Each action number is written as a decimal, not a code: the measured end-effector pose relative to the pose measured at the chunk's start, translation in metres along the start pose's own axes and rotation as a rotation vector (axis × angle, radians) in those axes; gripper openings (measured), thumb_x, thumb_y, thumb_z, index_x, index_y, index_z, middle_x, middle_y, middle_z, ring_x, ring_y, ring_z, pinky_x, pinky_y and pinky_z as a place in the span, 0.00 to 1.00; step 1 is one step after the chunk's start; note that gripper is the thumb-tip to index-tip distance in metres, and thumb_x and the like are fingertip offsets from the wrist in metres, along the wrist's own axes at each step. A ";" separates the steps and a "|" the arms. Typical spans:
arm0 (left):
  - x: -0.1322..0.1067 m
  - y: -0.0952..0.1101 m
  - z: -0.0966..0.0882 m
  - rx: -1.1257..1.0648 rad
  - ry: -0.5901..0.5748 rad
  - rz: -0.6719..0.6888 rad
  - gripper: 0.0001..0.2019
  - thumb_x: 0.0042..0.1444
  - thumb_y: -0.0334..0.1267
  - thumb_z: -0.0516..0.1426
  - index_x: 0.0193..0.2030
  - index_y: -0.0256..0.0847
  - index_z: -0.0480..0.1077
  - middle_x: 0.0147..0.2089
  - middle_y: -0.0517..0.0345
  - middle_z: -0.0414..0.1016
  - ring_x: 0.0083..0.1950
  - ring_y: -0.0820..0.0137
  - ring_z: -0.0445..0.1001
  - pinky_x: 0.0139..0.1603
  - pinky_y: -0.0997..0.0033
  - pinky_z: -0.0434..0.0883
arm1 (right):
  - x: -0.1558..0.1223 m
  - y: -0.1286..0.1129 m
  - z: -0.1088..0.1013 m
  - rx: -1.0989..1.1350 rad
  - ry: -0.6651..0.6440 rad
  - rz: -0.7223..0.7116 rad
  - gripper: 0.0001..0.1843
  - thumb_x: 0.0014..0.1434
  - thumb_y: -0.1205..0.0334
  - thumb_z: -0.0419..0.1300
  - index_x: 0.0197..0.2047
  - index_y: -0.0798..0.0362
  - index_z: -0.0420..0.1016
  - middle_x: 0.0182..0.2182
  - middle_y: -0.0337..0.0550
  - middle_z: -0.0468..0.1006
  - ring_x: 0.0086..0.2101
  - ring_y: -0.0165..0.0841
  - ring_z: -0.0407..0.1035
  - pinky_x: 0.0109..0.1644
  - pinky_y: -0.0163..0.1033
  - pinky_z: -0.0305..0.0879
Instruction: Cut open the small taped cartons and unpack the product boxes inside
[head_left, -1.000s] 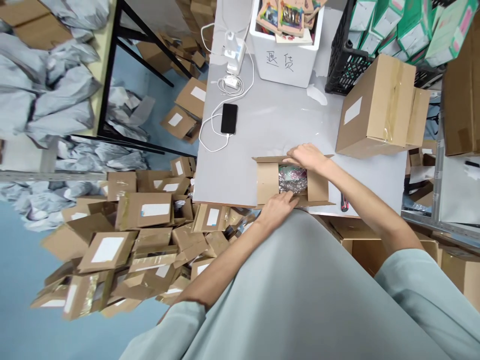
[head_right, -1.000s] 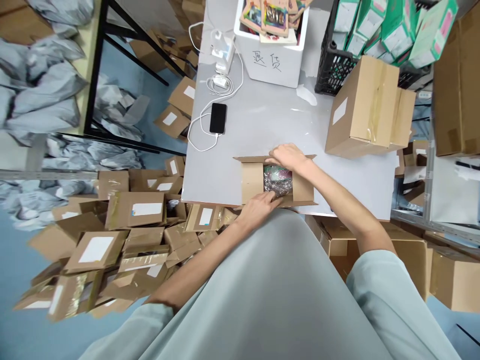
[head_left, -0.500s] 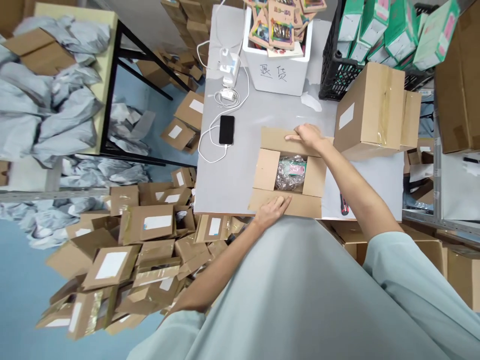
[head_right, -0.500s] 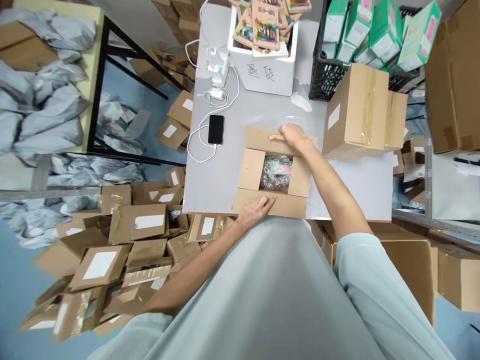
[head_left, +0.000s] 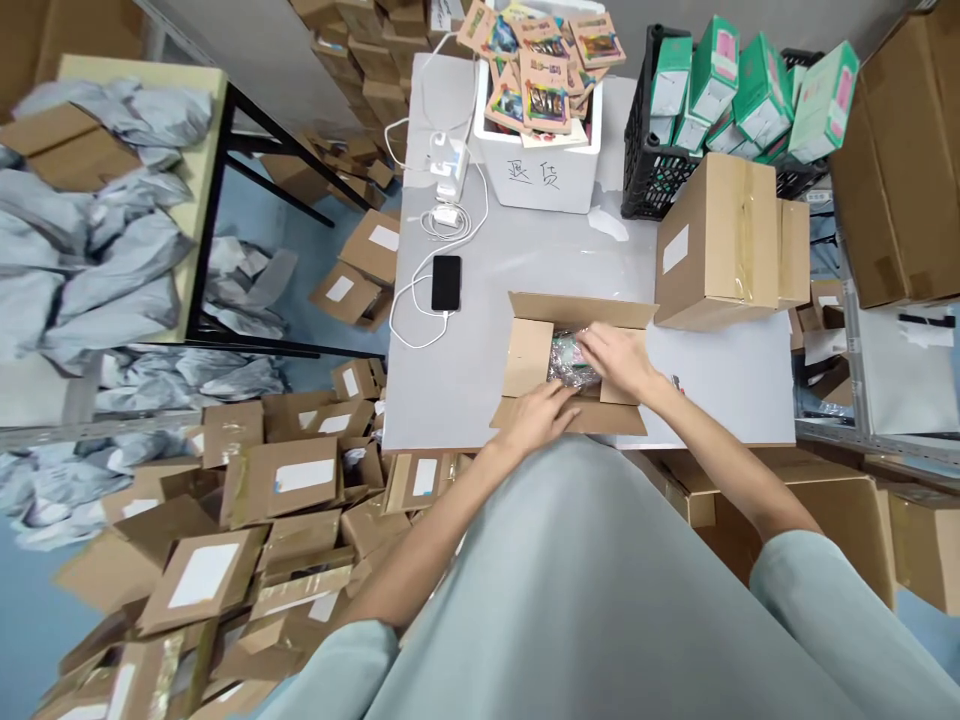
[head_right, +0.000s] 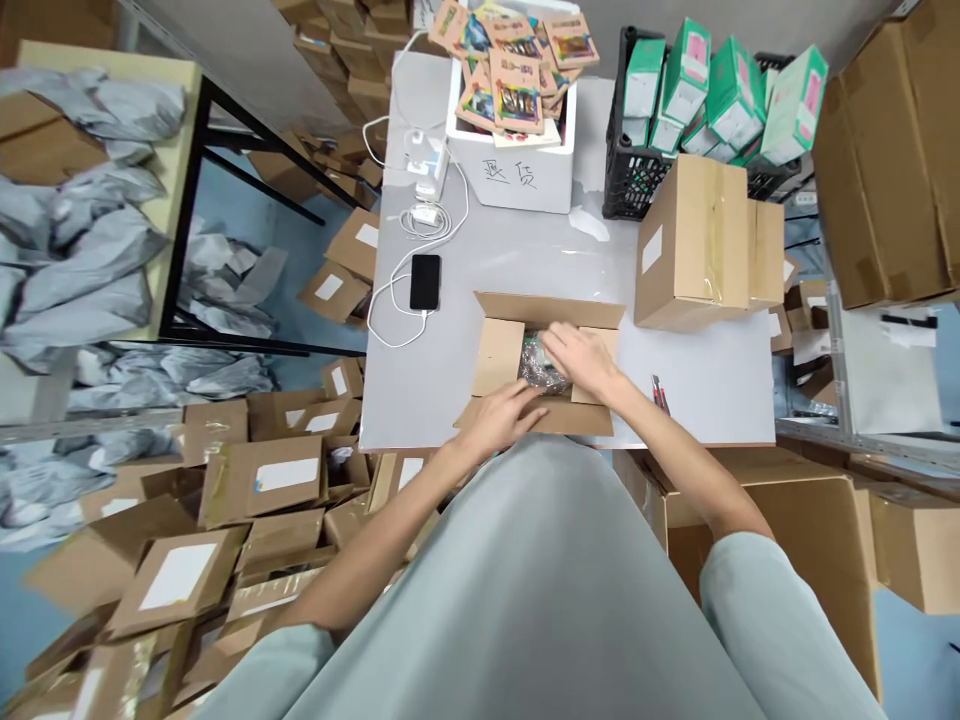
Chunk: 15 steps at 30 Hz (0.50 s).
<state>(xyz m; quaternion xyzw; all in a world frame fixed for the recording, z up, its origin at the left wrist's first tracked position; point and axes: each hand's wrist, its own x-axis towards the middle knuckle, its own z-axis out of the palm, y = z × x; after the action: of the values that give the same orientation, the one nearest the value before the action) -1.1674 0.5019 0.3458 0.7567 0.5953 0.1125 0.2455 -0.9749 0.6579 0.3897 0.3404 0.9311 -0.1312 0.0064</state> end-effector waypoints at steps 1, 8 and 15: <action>0.011 -0.003 -0.006 0.049 -0.041 -0.018 0.16 0.77 0.43 0.59 0.63 0.42 0.80 0.56 0.43 0.82 0.57 0.54 0.83 0.59 0.57 0.80 | -0.011 -0.003 0.005 -0.010 -0.098 -0.006 0.28 0.84 0.57 0.39 0.65 0.52 0.79 0.58 0.58 0.84 0.53 0.48 0.80 0.55 0.48 0.73; 0.061 -0.012 -0.035 0.263 -0.260 -0.041 0.09 0.70 0.36 0.62 0.43 0.37 0.84 0.47 0.38 0.86 0.53 0.49 0.85 0.53 0.57 0.78 | -0.038 -0.008 0.023 -0.070 -0.383 0.033 0.20 0.78 0.67 0.51 0.59 0.56 0.83 0.62 0.64 0.82 0.49 0.48 0.84 0.51 0.48 0.76; 0.003 -0.052 -0.092 0.123 -0.012 -0.043 0.17 0.75 0.46 0.53 0.50 0.45 0.83 0.50 0.47 0.87 0.48 0.55 0.84 0.46 0.61 0.75 | -0.124 0.027 -0.005 0.123 -0.037 0.219 0.19 0.82 0.56 0.50 0.57 0.47 0.83 0.62 0.52 0.84 0.49 0.45 0.85 0.49 0.46 0.80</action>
<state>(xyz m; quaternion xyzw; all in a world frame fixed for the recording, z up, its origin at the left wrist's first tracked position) -1.2531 0.5356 0.3973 0.7582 0.6156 0.0656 0.2044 -0.8620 0.6008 0.4001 0.4373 0.8783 -0.1926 0.0168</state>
